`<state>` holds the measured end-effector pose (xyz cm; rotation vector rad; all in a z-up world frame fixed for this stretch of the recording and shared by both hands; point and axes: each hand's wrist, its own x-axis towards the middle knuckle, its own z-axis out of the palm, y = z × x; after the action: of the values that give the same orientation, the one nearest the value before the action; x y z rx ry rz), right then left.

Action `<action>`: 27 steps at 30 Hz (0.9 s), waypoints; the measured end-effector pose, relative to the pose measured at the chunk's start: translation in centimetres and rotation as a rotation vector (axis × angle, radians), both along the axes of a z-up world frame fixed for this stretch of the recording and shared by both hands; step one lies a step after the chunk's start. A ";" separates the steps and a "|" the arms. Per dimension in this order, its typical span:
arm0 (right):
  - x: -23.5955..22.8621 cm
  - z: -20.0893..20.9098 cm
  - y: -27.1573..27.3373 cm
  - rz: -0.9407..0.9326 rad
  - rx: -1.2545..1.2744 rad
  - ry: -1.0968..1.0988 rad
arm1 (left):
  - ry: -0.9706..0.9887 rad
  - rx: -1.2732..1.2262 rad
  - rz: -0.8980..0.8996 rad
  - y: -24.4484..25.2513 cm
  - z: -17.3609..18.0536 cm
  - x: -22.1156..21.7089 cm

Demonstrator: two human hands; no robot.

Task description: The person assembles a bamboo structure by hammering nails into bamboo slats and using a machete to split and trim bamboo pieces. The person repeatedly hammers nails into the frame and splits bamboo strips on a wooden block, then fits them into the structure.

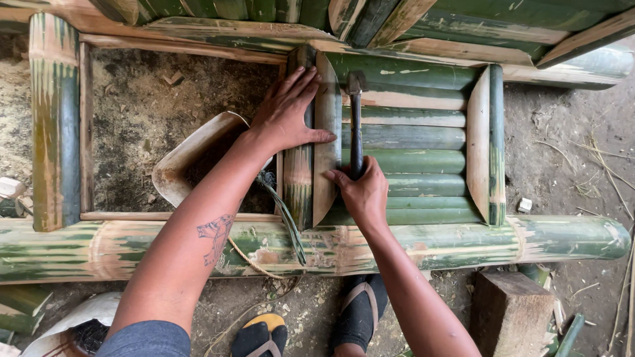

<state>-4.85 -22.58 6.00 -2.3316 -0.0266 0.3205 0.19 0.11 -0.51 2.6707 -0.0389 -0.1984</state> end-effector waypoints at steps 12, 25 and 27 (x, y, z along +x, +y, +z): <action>0.4 1.9 0.4 -0.040 0.032 0.176 | 0.041 -0.035 0.001 0.1 0.3 0.7; 1.3 3.1 -3.9 -0.095 0.581 0.492 | 0.099 -0.022 0.010 -0.1 1.6 1.2; 1.5 2.1 -4.2 -0.123 0.666 0.596 | 0.146 -0.005 -0.002 -0.3 1.6 1.3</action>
<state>-3.38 -26.79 8.10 -1.5084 0.2614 0.7962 1.48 -0.23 1.10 2.6438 0.0044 -0.3926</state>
